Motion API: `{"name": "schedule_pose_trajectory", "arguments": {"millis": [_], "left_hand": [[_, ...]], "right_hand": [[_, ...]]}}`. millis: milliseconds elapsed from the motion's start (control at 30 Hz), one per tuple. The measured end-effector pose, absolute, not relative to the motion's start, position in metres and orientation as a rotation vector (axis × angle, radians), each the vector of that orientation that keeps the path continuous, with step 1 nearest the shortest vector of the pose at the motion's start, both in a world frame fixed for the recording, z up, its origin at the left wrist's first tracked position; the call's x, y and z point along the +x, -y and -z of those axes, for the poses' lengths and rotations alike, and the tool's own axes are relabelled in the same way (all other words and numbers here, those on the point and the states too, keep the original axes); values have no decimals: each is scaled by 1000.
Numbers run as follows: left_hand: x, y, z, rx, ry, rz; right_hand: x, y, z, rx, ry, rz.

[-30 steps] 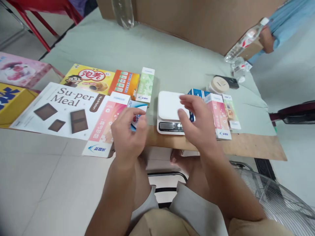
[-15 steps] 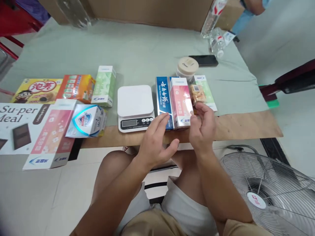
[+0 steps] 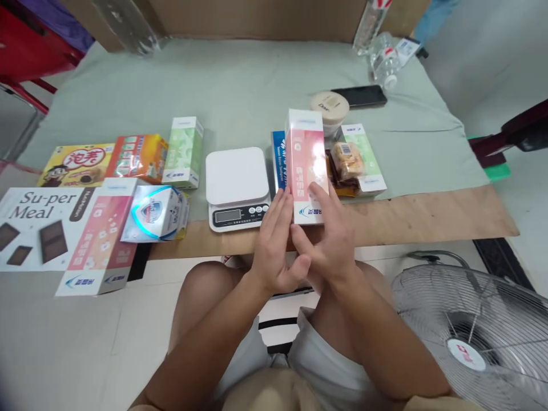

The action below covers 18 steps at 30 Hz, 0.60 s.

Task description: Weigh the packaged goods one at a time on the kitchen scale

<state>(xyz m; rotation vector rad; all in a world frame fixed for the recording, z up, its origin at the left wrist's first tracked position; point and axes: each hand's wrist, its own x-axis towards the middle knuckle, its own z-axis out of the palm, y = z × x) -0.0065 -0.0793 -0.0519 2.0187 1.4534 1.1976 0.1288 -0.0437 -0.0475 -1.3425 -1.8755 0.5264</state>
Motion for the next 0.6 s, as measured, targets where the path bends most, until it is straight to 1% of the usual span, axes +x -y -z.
{"name": "schedule_pose_trajectory", "arguments": {"millis": [133, 267, 367, 500, 600], "left_hand": [[-35, 87, 44, 1934, -1543, -1354], [-71, 98, 41, 1855, -1694, -1355], [-90, 102, 41, 1794, -1797, -1266], [-99, 103, 41, 1672, -1893, -1093], [-97, 102, 39, 1585, -1914, -1078]], "right_hand": [[92, 48, 44, -1376, 1922, -472], [53, 51, 45, -1326, 2016, -609], [34, 48, 49, -1278, 2088, -702], [26, 45, 52, -1314, 2204, -636], [30, 47, 48, -1314, 2217, -607]]}}
